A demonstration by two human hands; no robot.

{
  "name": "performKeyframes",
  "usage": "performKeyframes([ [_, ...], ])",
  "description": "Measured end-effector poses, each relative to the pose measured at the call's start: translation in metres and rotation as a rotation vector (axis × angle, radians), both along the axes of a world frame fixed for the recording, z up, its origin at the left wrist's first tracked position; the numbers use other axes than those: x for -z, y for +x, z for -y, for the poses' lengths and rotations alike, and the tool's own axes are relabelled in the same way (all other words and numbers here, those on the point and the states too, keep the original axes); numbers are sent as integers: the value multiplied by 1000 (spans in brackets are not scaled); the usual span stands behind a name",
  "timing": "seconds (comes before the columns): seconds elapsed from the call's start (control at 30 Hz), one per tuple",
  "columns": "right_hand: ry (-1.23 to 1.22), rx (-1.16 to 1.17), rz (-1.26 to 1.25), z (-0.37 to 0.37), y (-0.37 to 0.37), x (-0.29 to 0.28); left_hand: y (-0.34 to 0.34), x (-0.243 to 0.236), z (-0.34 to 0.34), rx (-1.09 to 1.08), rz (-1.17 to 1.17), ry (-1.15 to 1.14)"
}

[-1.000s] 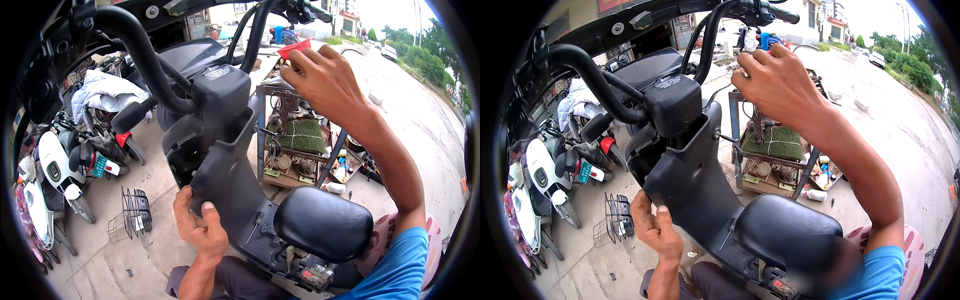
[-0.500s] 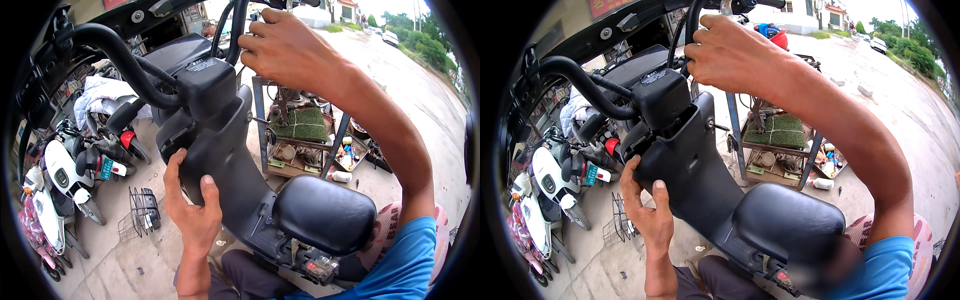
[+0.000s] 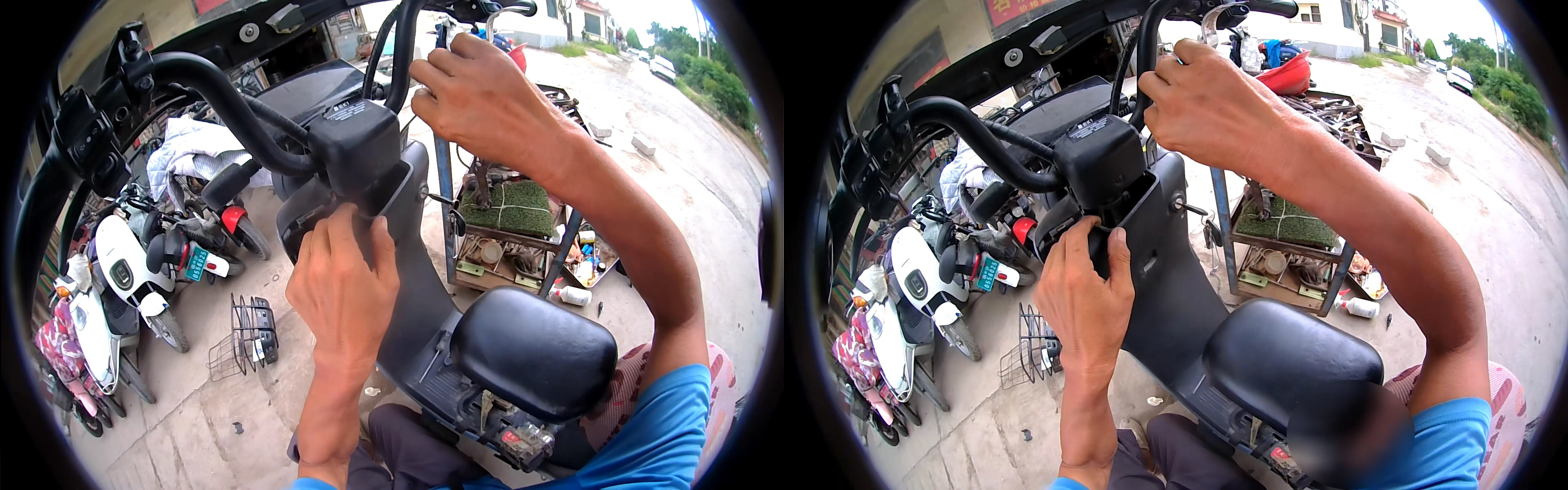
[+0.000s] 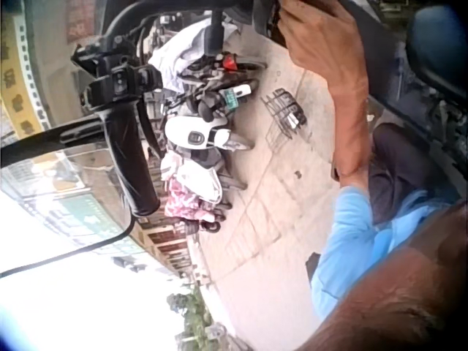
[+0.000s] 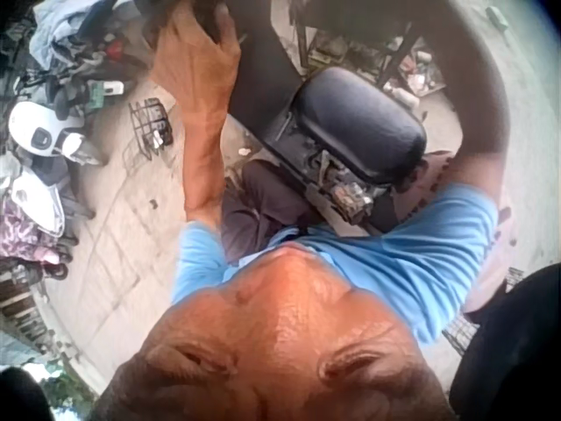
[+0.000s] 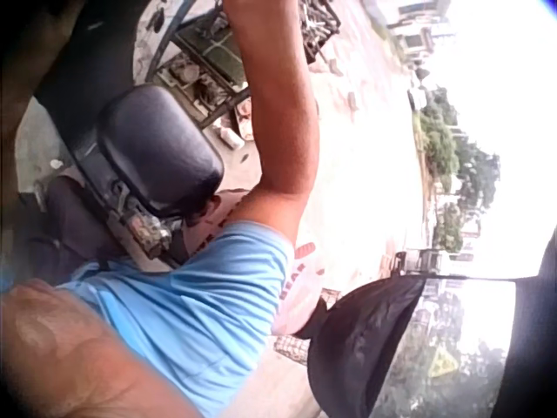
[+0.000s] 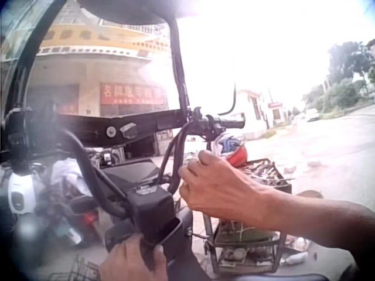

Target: The person removes screws from the front fairing of a motorcycle using a socket wrench, then pries the plastic panels apart with a metal tool and their hands to detach the front assembly.

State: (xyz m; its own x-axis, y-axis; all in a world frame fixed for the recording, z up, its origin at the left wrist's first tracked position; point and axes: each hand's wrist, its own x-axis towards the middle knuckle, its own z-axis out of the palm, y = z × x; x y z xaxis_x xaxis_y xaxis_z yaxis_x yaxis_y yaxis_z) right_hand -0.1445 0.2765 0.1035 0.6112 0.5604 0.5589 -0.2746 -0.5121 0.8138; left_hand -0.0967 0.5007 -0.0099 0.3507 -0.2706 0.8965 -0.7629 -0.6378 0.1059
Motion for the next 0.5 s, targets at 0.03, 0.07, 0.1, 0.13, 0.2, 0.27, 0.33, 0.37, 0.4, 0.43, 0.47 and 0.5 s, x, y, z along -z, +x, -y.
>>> performKeyframes([
  [0.03, -2, 1, -3, -1, 2, 0, 0, 1, -1, 11, 25, -11],
  [0.07, 2, -19, -17, -1, 2, -1, -2, 1, -2, 18, -5, -11],
  [0.1, 6, -38, -31, 2, 0, -2, -4, 0, -2, 26, -36, -11],
  [0.13, 8, -56, -47, 4, -1, -2, -4, 0, -3, 35, -69, -12],
  [0.2, 75, -26, -78, 7, -2, 1, -2, 1, -5, 36, -51, -8],
  [0.27, 85, -4, -97, 15, -2, -1, 0, 2, -3, 48, -36, -16],
  [0.33, 68, -35, -93, 19, -2, -5, 3, 3, -1, 61, -24, -27],
  [0.37, 61, -48, -92, 21, -2, -6, 7, 3, 0, 78, 11, -36],
  [0.4, 55, -60, -58, 23, -2, -6, 13, 3, 1, 95, 46, -46],
  [0.43, 54, -77, -28, 24, 0, -3, 17, 3, 2, 106, 78, -51],
  [0.47, 52, -95, 3, 25, 1, -1, 19, 3, 3, 94, 88, -47],
  [0.5, 85, -106, -6, 27, 2, 2, 22, 3, 5, 82, 98, -42],
])
